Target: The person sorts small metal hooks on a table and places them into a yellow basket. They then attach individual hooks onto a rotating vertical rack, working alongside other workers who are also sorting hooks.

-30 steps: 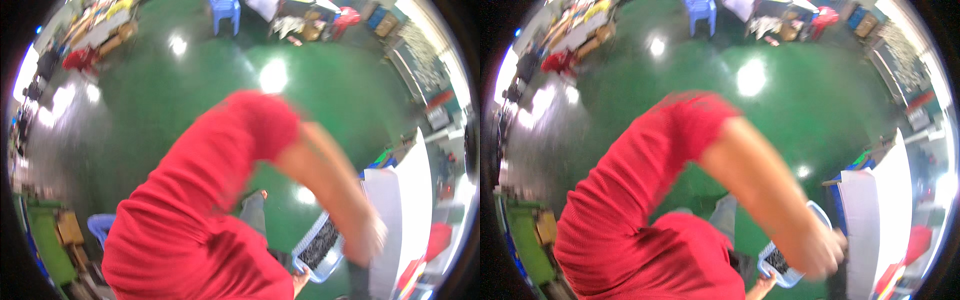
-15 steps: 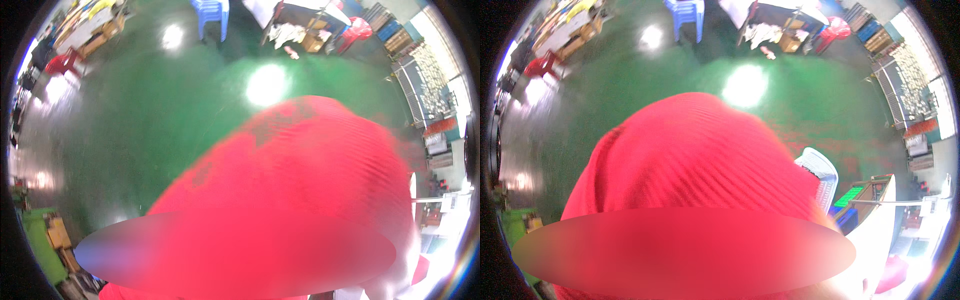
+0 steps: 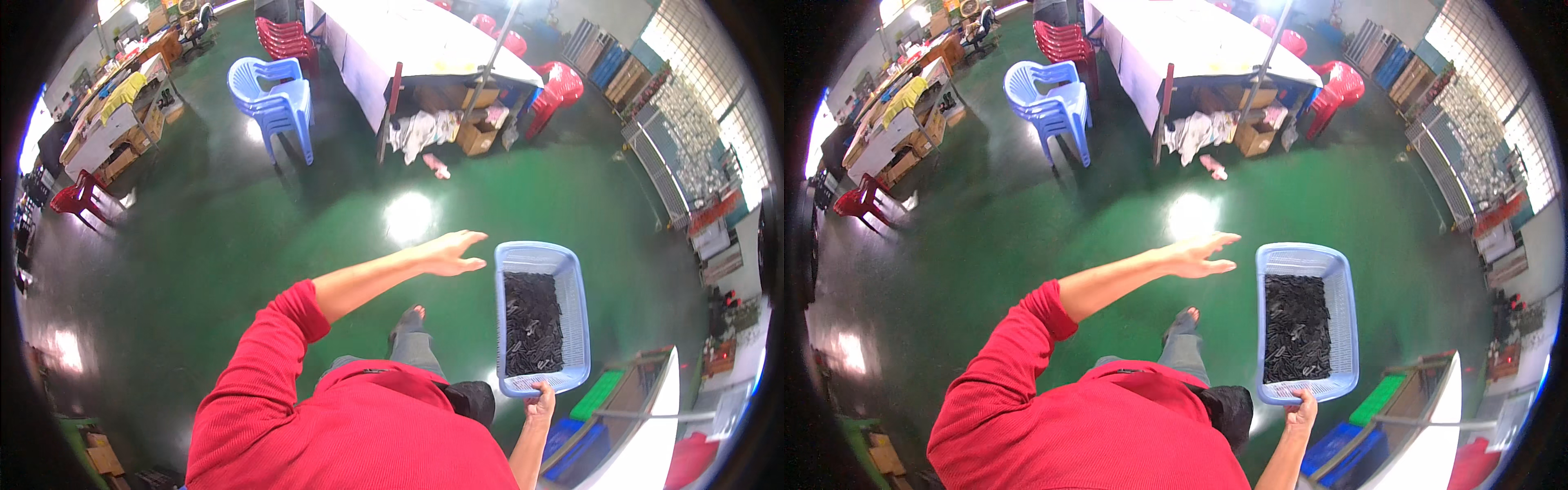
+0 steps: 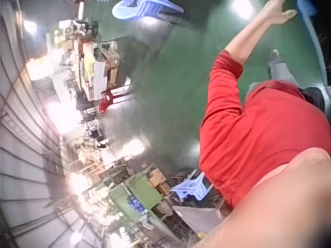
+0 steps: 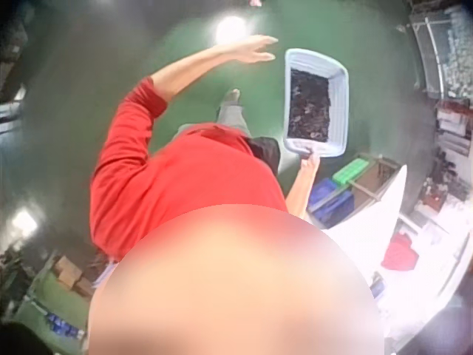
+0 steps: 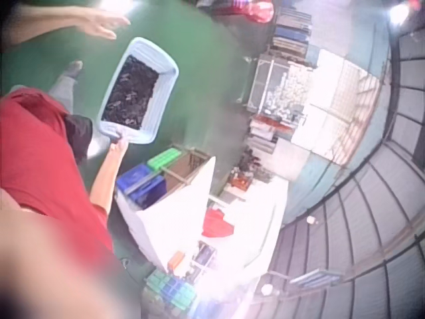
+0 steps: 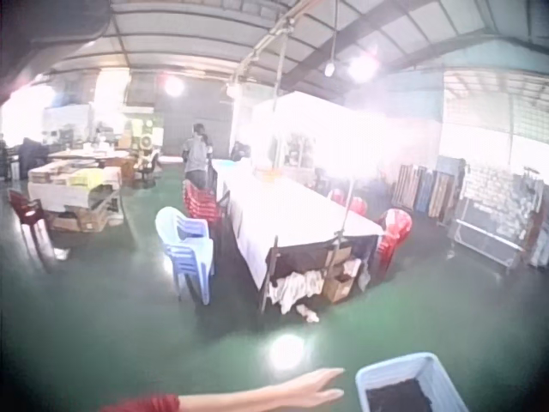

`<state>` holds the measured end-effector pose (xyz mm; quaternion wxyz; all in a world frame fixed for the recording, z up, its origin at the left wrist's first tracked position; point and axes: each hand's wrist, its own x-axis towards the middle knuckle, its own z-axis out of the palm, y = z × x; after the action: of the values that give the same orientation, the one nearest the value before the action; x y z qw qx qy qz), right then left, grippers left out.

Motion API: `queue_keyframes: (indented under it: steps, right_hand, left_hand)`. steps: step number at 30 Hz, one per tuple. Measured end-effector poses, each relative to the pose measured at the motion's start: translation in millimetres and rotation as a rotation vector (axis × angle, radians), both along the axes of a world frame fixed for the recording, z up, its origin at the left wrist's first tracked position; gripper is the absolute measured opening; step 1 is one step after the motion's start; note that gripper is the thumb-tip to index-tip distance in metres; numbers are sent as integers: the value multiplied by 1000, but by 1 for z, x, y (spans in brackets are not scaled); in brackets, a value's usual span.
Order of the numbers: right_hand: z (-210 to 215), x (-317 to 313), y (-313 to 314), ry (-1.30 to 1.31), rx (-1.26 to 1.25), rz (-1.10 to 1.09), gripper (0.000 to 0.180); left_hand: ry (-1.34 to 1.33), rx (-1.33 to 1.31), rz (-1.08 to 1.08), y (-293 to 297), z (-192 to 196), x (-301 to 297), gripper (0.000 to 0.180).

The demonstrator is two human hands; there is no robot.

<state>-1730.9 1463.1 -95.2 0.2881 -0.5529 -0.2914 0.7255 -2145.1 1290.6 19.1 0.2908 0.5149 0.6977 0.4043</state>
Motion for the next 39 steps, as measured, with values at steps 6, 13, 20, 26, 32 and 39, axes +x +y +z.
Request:
queue_keyframes:
  steps: [6, 13, 20, 26, 32, 39]
  right_hand:
    - [33, -252, 160, -58, 62, 413, 9]
    - [59, -492, 275, -25, 179, 794, 17]
    - [85, -710, 345, -172, 323, 1110, 38]
    - [85, -896, 401, 400, 34, 1108, 58]
    - [37, -1018, 463, 612, -143, 853, 49]
    - [77, -1087, 510, 560, 171, 761, 58]
  left_hand:
    - [-1002, -28, 353, 98, -73, -138, 106]
    - [-1329, 349, 714, 187, -92, -276, 25]
    - [-1327, 399, 1002, 221, -77, -443, 10]
    - [-1282, 740, 1101, 249, -60, -577, 6]
    - [-1293, 744, 989, 314, -68, -719, 12]
    - [-1402, 825, 535, 393, -95, -857, 15]
